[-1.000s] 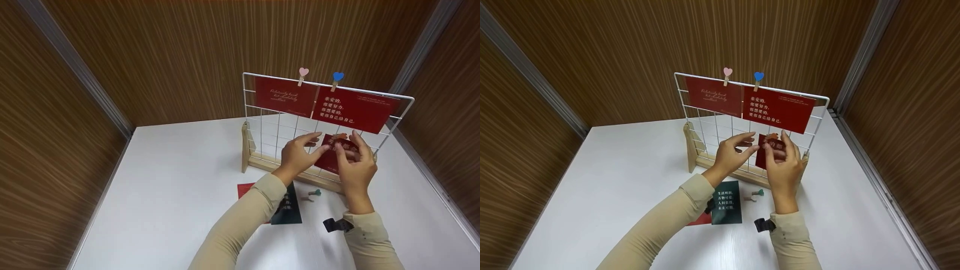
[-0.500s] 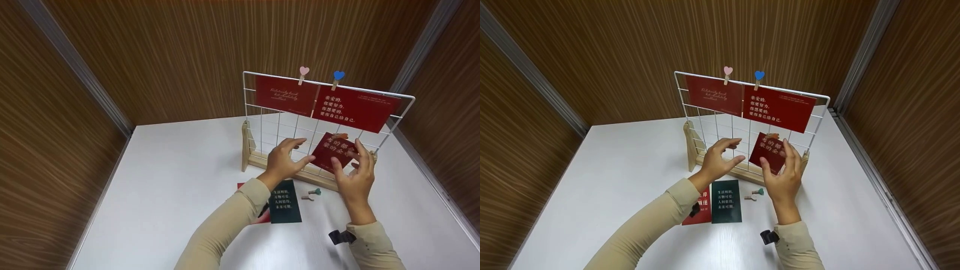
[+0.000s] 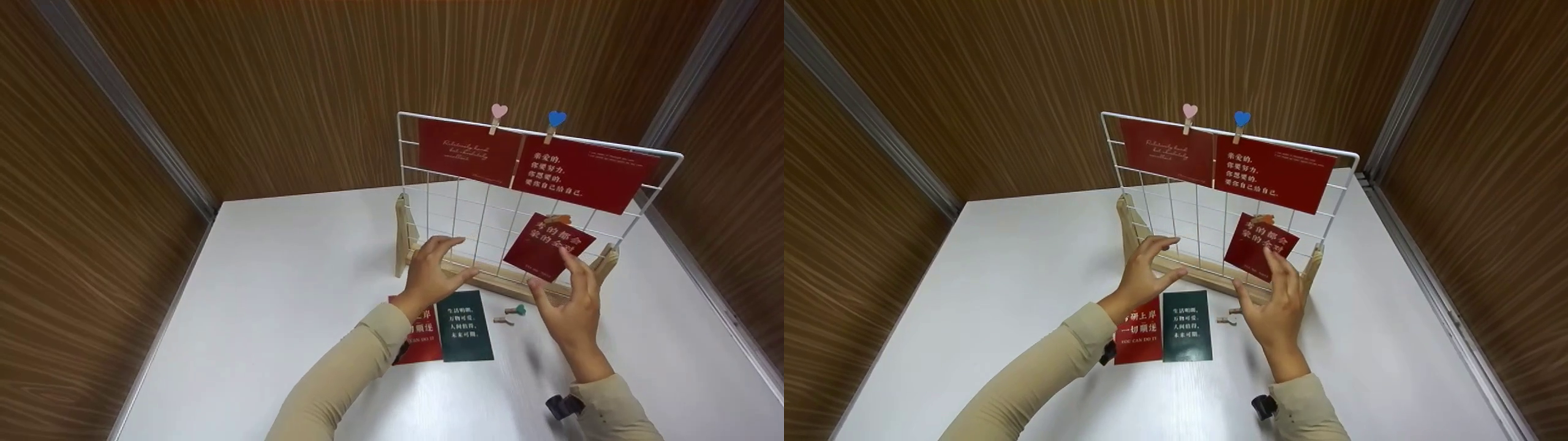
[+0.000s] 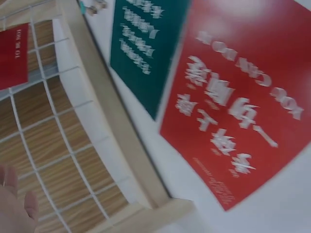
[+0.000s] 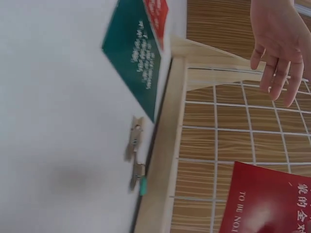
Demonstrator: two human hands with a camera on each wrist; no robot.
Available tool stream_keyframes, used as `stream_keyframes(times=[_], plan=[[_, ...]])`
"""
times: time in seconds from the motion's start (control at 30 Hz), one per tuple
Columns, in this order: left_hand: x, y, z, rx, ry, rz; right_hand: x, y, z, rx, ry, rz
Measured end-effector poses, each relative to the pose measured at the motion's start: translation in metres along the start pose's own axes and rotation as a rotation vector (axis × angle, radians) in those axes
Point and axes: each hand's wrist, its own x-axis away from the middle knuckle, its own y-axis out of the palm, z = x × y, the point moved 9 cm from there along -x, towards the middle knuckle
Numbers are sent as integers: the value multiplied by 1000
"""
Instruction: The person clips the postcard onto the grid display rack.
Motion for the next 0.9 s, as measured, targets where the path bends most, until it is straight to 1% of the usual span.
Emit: stream_keyframes(times=[0.13,0.27,0.43,0.57,0.7,0.9], plan=[[12,-2,-15,-15,-48,-20,8,8,10,3,31,-62],[24,-4,-30,-12,-88,-49,16,14,19,1,54,-107],[39,-6,-51,-21,-171,-89,25,22,28,1,103,-175],[50,-9,-66,-30,-224,-105,34,32,36,41,162,-282],[60,-12,-80,-31,-271,-123,43,41,43,74,196,-387],[73,-12,-98,-39,-346,-167,54,50,56,88,250,-509]])
